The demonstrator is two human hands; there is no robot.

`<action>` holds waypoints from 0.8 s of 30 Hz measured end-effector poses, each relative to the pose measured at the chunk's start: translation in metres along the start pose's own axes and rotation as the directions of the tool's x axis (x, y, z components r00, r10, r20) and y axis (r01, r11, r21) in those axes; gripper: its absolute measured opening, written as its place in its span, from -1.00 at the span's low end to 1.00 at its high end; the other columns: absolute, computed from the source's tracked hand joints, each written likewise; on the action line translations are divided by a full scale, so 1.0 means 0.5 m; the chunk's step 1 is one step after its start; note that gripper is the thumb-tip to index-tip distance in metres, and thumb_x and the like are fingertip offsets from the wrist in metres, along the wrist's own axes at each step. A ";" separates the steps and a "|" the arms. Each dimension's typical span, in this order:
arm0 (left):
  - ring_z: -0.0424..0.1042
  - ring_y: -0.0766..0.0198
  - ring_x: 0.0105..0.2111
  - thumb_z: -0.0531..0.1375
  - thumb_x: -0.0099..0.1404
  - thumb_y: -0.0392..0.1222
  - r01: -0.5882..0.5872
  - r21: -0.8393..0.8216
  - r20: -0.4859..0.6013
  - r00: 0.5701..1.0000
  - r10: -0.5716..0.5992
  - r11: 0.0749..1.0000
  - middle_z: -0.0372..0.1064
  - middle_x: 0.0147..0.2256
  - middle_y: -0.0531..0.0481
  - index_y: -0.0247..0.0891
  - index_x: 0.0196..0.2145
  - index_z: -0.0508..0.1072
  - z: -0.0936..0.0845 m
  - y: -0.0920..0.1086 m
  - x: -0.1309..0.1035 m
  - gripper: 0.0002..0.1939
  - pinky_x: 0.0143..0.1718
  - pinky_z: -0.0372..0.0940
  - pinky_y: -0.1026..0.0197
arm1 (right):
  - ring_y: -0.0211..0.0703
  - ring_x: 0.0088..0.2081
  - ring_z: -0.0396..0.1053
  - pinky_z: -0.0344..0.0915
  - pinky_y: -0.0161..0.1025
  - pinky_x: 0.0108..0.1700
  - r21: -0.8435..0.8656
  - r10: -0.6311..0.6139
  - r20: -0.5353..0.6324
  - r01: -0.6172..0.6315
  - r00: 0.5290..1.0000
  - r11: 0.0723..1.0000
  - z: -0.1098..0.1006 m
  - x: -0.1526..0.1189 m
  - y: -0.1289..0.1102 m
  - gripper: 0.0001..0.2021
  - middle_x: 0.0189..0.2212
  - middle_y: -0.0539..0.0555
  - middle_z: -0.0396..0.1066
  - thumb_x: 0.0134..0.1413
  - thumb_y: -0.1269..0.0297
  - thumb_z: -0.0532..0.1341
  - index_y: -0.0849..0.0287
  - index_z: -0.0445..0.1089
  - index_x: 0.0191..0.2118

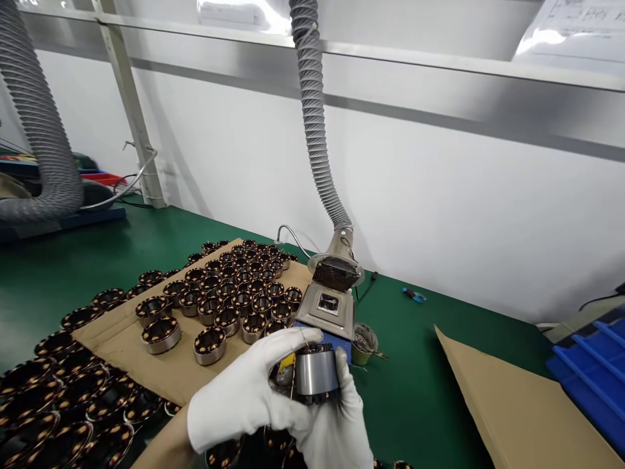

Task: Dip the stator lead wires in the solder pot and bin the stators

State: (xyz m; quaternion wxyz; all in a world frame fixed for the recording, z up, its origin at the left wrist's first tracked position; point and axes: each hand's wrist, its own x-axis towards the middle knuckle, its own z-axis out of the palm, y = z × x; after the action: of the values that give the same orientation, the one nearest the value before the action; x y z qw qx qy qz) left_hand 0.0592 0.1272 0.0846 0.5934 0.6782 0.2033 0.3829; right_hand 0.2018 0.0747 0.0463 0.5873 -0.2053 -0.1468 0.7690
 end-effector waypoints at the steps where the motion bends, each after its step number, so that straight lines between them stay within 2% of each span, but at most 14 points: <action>1: 0.39 0.00 0.01 0.40 -0.21 -0.39 0.005 -0.054 -0.007 1.000 -0.006 0.999 0.45 -0.01 -0.09 -0.15 -0.06 0.51 0.004 -0.001 0.002 -0.34 0.13 0.20 0.05 | -0.07 -0.17 0.49 0.38 -0.06 -0.04 -0.017 0.016 0.008 -0.016 1.000 1.000 -0.004 0.000 0.002 -0.61 -0.21 0.05 0.56 -0.06 -0.09 0.32 0.05 0.52 -0.18; 4: 0.49 0.25 -0.34 0.28 -0.13 -0.43 0.012 -0.347 -0.164 0.984 -0.073 0.938 0.56 -0.36 0.03 -0.23 -0.40 0.60 0.010 -0.012 0.015 -0.72 -0.20 0.37 0.27 | -0.11 -0.29 0.50 0.41 -0.18 -0.21 -0.076 0.111 0.070 -0.106 0.991 0.991 -0.002 -0.005 0.013 -0.59 -0.29 0.13 0.56 -0.02 -0.06 0.31 0.18 0.52 -0.19; 6: 0.41 0.34 -0.53 0.22 -0.17 -0.43 -0.052 -0.441 -0.344 0.932 -0.115 0.896 0.50 -0.57 0.05 -0.29 -0.57 0.57 0.007 -0.020 0.025 -0.83 -0.42 0.34 0.34 | -0.16 -0.36 0.48 0.39 -0.28 -0.31 -0.105 0.176 0.098 -0.165 0.980 0.981 0.006 -0.008 0.019 -0.55 -0.32 0.18 0.55 -0.04 -0.06 0.33 0.25 0.51 -0.19; 8: 0.34 0.38 -0.62 0.24 -0.19 -0.39 -0.120 -0.480 -0.461 0.877 -0.134 0.869 0.43 -0.66 0.07 -0.31 -0.62 0.55 -0.001 -0.023 0.032 -0.90 -0.49 0.31 0.33 | -0.21 -0.42 0.47 0.37 -0.34 -0.40 -0.116 0.202 0.106 -0.190 0.974 0.975 0.013 -0.010 0.021 -0.53 -0.33 0.18 0.55 -0.08 -0.07 0.34 0.25 0.52 -0.20; 10: 0.36 0.38 -0.60 0.27 -0.12 -0.30 -0.195 -0.470 -0.563 0.818 -0.122 0.861 0.41 -0.64 0.09 -0.29 -0.58 0.55 -0.009 -0.021 0.034 -0.94 -0.44 0.32 0.33 | -0.22 -0.45 0.47 0.32 -0.39 -0.48 -0.136 0.193 0.098 -0.179 0.976 0.974 0.018 -0.012 0.019 -0.54 -0.34 0.15 0.54 -0.11 -0.08 0.35 0.22 0.53 -0.21; 11: 0.39 0.37 -0.55 0.28 -0.08 -0.26 -0.188 -0.469 -0.565 0.815 -0.130 0.863 0.45 -0.60 0.08 -0.27 -0.52 0.57 -0.012 -0.017 0.033 -0.91 -0.39 0.32 0.32 | -0.23 -0.47 0.46 0.30 -0.40 -0.51 -0.163 0.180 0.088 -0.164 0.980 0.973 0.020 -0.013 0.018 -0.54 -0.34 0.15 0.54 -0.12 -0.09 0.35 0.21 0.53 -0.22; 13: 0.44 0.33 -0.46 0.30 -0.09 -0.28 -0.060 -0.475 -0.443 0.878 -0.180 0.878 0.52 -0.48 0.01 -0.27 -0.39 0.58 -0.009 -0.009 0.027 -0.79 -0.39 0.30 0.32 | -0.22 -0.50 0.46 0.30 -0.37 -0.52 -0.236 0.118 0.060 -0.101 0.991 0.967 0.021 -0.012 0.016 -0.56 -0.36 0.14 0.54 -0.11 -0.12 0.33 0.17 0.53 -0.25; 15: 0.43 0.32 -0.47 0.26 -0.15 -0.40 0.082 -0.456 -0.263 0.939 -0.222 0.886 0.54 -0.45 -0.02 -0.30 -0.39 0.59 0.000 -0.004 0.019 -0.72 -0.44 0.27 0.33 | -0.14 -0.44 0.48 0.37 -0.26 -0.41 -0.319 -0.053 0.017 0.056 0.998 0.946 0.019 -0.010 0.019 -0.61 -0.36 0.12 0.55 -0.12 -0.09 0.35 0.11 0.52 -0.25; 16: 0.41 0.35 -0.50 0.21 -0.17 -0.44 0.099 -0.451 -0.224 0.949 -0.220 0.887 0.53 -0.47 0.00 -0.31 -0.43 0.59 0.004 -0.003 0.016 -0.72 -0.44 0.26 0.34 | -0.08 -0.37 0.49 0.40 -0.19 -0.32 -0.371 -0.170 -0.006 0.155 0.985 0.916 0.017 -0.007 0.023 -0.62 -0.33 0.11 0.55 -0.15 -0.05 0.38 0.08 0.51 -0.24; 18: 0.37 0.40 -0.53 0.13 -0.18 -0.48 0.034 -0.439 -0.295 0.938 -0.179 0.898 0.48 -0.55 0.07 -0.31 -0.52 0.57 0.006 -0.002 0.012 -0.73 -0.43 0.26 0.37 | 0.02 -0.20 0.48 0.39 -0.09 -0.15 -0.500 -0.404 -0.049 0.328 0.913 0.802 0.010 -0.003 0.035 -0.56 -0.26 0.10 0.54 -0.25 0.05 0.45 0.05 0.48 -0.17; 20: 0.38 0.41 -0.52 0.13 -0.13 -0.47 -0.058 -0.412 -0.427 0.894 -0.136 0.910 0.48 -0.57 0.10 -0.29 -0.52 0.56 -0.004 -0.003 0.014 -0.75 -0.40 0.28 0.38 | 0.04 -0.15 0.46 0.37 -0.08 -0.07 -0.647 -0.580 -0.081 0.400 0.810 0.649 0.002 0.001 0.050 -0.44 -0.19 0.10 0.53 -0.32 0.13 0.48 0.05 0.43 -0.08; 22: 0.44 0.37 -0.45 0.22 -0.06 -0.42 -0.140 -0.412 -0.530 0.841 -0.112 0.900 0.52 -0.49 0.07 -0.26 -0.42 0.57 -0.018 -0.001 0.018 -0.78 -0.33 0.32 0.36 | 0.04 -0.14 0.46 0.38 -0.09 -0.07 -0.769 -0.727 -0.077 0.423 0.682 0.479 -0.006 0.004 0.067 -0.38 -0.13 0.10 0.50 -0.36 0.20 0.50 0.05 0.39 -0.03; 23: 0.47 0.33 -0.40 0.29 -0.07 -0.37 -0.161 -0.448 -0.530 0.840 -0.116 0.879 0.54 -0.44 0.04 -0.25 -0.37 0.57 -0.021 0.001 0.021 -0.78 -0.29 0.34 0.32 | 0.04 -0.12 0.45 0.37 -0.09 -0.07 -0.816 -0.795 -0.046 0.436 0.605 0.379 -0.009 0.007 0.075 -0.36 -0.10 0.11 0.48 -0.36 0.24 0.50 0.05 0.37 -0.02; 24: 0.49 0.29 -0.36 0.35 -0.10 -0.32 -0.143 -0.500 -0.479 0.868 -0.135 0.854 0.56 -0.39 0.00 -0.24 -0.33 0.57 -0.021 0.003 0.023 -0.72 -0.24 0.35 0.28 | 0.05 -0.09 0.43 0.36 -0.08 -0.05 -0.853 -0.851 0.008 0.448 0.525 0.269 -0.010 0.010 0.082 -0.37 -0.07 0.12 0.46 -0.35 0.27 0.50 0.05 0.37 -0.03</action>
State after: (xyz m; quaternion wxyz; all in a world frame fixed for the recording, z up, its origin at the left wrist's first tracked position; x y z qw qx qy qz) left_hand 0.0583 0.1421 0.0894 0.6807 0.3707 0.2363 0.5860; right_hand 0.1686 0.0683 0.0222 0.7217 -0.5259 -0.3906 0.2234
